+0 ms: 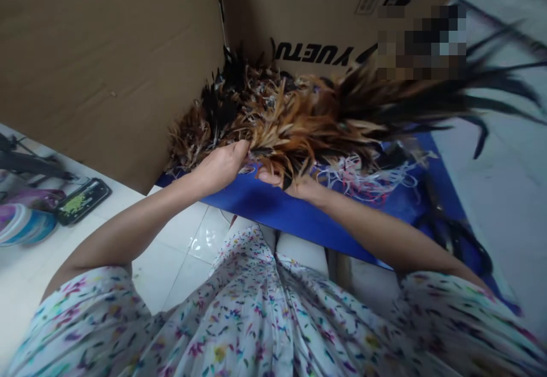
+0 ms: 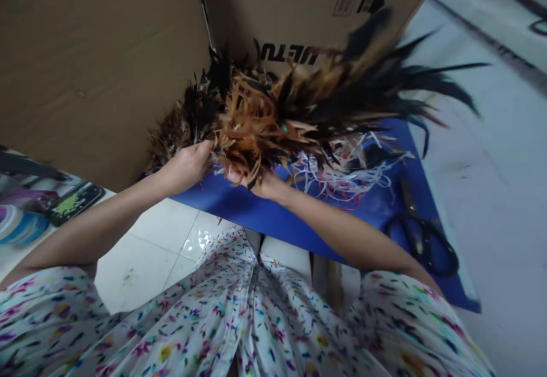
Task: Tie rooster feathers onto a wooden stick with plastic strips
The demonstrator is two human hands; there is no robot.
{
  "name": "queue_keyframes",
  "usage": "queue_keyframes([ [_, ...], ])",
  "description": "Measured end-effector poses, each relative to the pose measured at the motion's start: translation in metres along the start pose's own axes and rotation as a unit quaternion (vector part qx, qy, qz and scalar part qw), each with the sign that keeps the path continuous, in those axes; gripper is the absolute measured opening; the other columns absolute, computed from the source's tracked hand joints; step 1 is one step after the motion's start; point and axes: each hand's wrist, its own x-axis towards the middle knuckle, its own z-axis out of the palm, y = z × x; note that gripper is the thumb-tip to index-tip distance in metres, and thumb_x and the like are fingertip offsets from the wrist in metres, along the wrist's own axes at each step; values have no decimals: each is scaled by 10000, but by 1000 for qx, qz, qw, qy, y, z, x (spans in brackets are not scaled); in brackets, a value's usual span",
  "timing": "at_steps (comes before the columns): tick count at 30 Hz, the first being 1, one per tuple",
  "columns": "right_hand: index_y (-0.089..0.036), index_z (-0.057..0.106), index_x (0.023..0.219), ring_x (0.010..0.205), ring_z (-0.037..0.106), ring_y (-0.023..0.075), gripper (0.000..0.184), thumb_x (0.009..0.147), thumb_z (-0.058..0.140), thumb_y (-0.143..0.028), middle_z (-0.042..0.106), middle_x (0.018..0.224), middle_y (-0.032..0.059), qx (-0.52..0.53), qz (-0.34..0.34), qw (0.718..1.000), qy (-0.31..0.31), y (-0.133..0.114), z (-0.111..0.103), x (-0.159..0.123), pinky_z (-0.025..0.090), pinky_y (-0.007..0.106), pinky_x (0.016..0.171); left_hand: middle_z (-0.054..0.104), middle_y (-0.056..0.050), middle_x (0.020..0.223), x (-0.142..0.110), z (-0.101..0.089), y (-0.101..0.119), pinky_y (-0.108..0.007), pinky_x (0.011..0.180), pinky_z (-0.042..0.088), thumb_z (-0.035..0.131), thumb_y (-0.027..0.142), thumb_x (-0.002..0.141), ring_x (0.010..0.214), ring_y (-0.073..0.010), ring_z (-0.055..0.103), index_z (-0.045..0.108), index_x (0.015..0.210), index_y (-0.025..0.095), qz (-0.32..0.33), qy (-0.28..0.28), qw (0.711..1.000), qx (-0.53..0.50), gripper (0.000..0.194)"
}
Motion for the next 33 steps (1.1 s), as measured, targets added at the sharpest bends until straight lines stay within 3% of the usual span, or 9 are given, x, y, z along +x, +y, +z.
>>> queue_keyframes([
  [4,-209,771,971,985,718,204,263,942,555,-357,777,1009,55,123,85,988,40,-8,17,-10,540,366,962,662,-70,818,5,9,-6,-263,642,438,428,251,976,703,-170,627,539,977,160,-36,7,999,-34,144],
  [6,-204,774,978,977,721,201,263,931,561,-351,779,1025,55,136,98,984,60,-13,20,-14,534,337,939,684,-94,873,7,11,-4,-266,675,462,427,245,983,759,-180,653,546,982,153,-38,-4,999,-25,150],
  [13,-175,754,910,774,665,145,273,956,519,-307,757,869,31,82,75,992,63,-24,11,-19,465,252,745,683,-169,1025,5,8,23,-322,766,540,355,174,995,909,-243,710,556,1106,105,-69,-85,989,99,240],
  [18,-166,739,837,642,567,113,266,939,513,-261,688,711,5,27,82,995,41,-31,-1,-15,389,242,650,656,-188,1057,9,12,42,-366,738,562,282,116,993,936,-284,721,538,1184,91,-70,-113,976,171,321],
  [22,-175,735,793,659,565,128,263,923,511,-224,686,712,20,-96,26,995,-16,-36,-30,4,350,264,647,659,-175,993,12,20,39,-335,674,541,267,95,986,910,-276,713,585,1142,100,-35,-60,974,214,354],
  [26,-198,738,743,703,597,145,221,895,583,-239,671,678,6,-171,-53,981,-75,-28,-60,40,343,276,667,664,-140,861,6,21,30,-311,609,490,291,108,990,805,-242,692,627,1067,92,58,9,967,247,345],
  [30,-215,760,738,706,606,102,171,854,682,-313,668,674,-50,-40,-123,980,-154,-10,-70,72,376,246,691,620,-81,721,-9,10,24,-293,559,433,312,116,993,693,-198,650,631,997,102,146,73,951,261,319],
  [33,-200,775,749,666,595,76,170,812,737,-353,676,673,-58,86,-113,966,-216,0,-65,84,401,227,674,586,-55,680,-22,2,19,-287,549,421,315,124,999,646,-174,615,615,944,124,196,78,942,260,305],
])
